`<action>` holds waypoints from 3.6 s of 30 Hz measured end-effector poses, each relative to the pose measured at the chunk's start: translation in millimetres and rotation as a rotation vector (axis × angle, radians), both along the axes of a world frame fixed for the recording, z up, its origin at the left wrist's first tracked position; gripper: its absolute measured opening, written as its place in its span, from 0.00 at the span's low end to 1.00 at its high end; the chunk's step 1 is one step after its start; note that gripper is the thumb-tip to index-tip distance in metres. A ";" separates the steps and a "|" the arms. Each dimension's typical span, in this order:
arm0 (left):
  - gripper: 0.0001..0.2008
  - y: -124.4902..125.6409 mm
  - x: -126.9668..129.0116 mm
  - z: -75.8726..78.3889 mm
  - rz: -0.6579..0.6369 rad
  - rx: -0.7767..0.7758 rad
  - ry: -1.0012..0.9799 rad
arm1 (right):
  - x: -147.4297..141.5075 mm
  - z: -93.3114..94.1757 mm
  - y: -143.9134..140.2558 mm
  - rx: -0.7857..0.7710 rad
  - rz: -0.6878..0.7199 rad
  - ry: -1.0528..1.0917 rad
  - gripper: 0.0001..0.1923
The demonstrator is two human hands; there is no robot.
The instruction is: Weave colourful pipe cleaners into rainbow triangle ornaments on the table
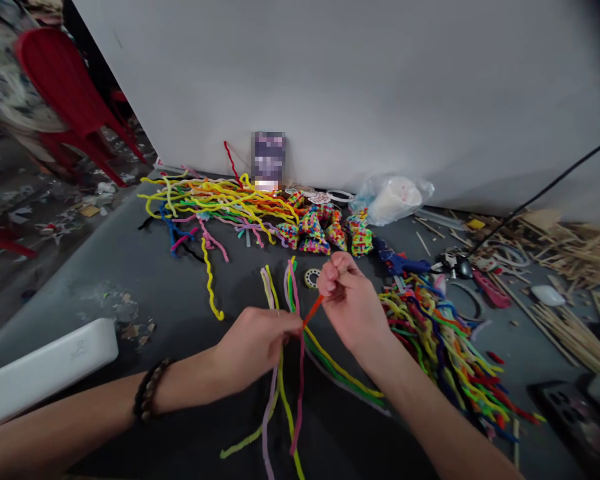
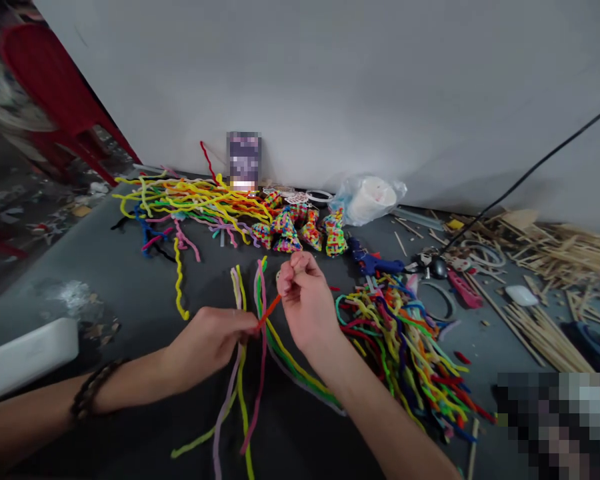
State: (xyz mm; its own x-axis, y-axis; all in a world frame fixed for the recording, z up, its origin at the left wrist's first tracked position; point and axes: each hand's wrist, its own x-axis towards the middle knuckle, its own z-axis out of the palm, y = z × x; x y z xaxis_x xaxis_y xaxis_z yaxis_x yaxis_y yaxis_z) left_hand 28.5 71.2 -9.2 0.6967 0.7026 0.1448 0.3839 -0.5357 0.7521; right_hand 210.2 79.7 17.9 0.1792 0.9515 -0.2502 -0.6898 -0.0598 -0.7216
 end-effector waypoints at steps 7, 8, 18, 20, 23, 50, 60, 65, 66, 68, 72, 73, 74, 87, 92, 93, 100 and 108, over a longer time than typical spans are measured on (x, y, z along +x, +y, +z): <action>0.18 28.5 -2.0 2.2 0.138 -0.161 -0.056 | -25.6 23.0 -36.8 0.263 -0.149 -0.272 0.10; 0.17 25.0 -2.1 3.7 0.152 -0.146 -0.073 | -24.7 25.2 -37.6 0.269 -0.158 -0.271 0.10; 0.16 1.0 -0.4 6.4 0.057 -0.013 -0.049 | 16.8 16.9 0.4 0.170 -0.164 -0.092 0.14; 0.17 -10.8 1.1 3.5 -0.011 0.016 -0.099 | 14.4 13.8 3.9 0.122 -0.101 -0.065 0.14; 0.17 -25.7 3.5 1.3 -0.056 -0.008 -0.161 | 11.5 11.2 7.8 0.037 -0.023 -0.022 0.14; 0.23 -16.4 7.0 6.0 0.010 -1.374 -0.446 | 51.6 25.3 18.7 -0.002 -0.227 0.025 0.13; 0.17 -14.3 6.8 2.8 -0.057 -1.331 -0.319 | 71.3 28.4 22.7 -0.025 -0.144 -0.073 0.11; 0.18 -19.7 2.4 -3.1 -0.164 -1.227 -0.248 | 91.4 25.1 23.7 -0.059 0.004 -0.369 0.12; 0.18 -21.4 2.2 -4.1 -0.171 -1.208 -0.242 | 94.0 24.2 24.3 -0.066 0.014 -0.396 0.13; 0.17 -25.7 2.9 -4.3 -0.184 -1.088 -0.184 | 95.4 22.8 25.3 -0.090 0.022 -0.411 0.13; 0.12 -39.0 4.5 2.1 -0.219 -0.580 -0.024 | 82.1 20.2 24.8 -0.118 0.035 -0.360 0.13; 0.14 -43.3 4.3 3.7 -0.262 -0.448 -0.016 | 75.8 19.6 23.6 -0.113 0.038 -0.339 0.12; 0.15 -47.9 3.8 4.8 -0.314 -0.333 -0.012 | 68.8 19.1 22.0 -0.103 0.040 -0.315 0.12; 0.20 -82.2 16.4 7.5 -0.062 -1.501 -0.253 | 43.7 9.0 23.5 -0.099 0.047 -0.227 0.11; 0.17 -83.2 18.0 3.4 -0.027 -1.641 -0.177 | 47.2 9.2 23.3 -0.088 0.065 -0.275 0.10; 0.16 -83.0 16.9 4.2 -0.070 -1.575 -0.166 | 45.9 9.0 23.1 -0.079 0.056 -0.280 0.11; 0.21 -91.2 10.6 4.5 -0.284 -0.631 -0.028 | 30.1 0.1 19.1 -0.079 0.081 -0.319 0.11; 0.34 -86.1 8.6 12.6 -0.279 -0.833 -0.109 | 34.2 1.9 16.0 -0.124 0.137 -0.367 0.15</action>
